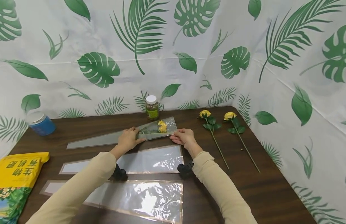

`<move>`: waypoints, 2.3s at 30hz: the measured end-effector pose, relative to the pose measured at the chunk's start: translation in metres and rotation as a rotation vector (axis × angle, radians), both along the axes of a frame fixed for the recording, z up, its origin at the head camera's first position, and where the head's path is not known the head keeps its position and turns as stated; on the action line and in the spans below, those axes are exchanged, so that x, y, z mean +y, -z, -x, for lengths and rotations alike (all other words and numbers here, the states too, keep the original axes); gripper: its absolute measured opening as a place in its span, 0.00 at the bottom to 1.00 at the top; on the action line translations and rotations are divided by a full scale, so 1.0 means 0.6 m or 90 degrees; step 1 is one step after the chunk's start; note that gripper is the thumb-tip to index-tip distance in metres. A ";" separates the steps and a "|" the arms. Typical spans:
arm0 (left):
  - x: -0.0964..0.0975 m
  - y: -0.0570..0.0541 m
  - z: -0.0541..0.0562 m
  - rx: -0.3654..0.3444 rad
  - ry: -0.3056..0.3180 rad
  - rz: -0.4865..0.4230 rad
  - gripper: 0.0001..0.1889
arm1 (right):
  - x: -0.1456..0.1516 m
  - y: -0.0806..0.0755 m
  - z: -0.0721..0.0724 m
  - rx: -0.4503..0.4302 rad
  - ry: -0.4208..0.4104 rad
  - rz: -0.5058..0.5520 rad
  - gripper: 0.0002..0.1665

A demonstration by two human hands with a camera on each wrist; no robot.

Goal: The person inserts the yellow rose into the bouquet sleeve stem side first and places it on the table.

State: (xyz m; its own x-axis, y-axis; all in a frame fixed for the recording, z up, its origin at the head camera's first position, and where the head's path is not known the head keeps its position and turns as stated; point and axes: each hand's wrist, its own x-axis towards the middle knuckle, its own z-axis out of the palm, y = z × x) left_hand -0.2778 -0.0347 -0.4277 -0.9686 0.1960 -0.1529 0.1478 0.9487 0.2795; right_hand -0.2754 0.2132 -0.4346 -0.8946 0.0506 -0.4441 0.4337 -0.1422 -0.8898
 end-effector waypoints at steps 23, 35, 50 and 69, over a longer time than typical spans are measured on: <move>0.059 -0.015 -0.099 0.013 0.248 -0.280 0.24 | 0.103 -0.025 -0.150 0.008 -0.173 -0.001 0.29; 0.077 0.014 -0.117 0.055 0.279 -0.244 0.18 | 0.094 -0.030 -0.173 -0.008 -0.241 -0.055 0.29; 0.091 0.021 -0.119 -0.006 0.135 -0.351 0.25 | 0.047 -0.005 -0.138 0.025 -0.244 -0.144 0.13; 0.121 0.021 -0.137 0.056 -0.046 -0.421 0.16 | 0.007 0.005 -0.125 0.188 -0.179 -0.213 0.09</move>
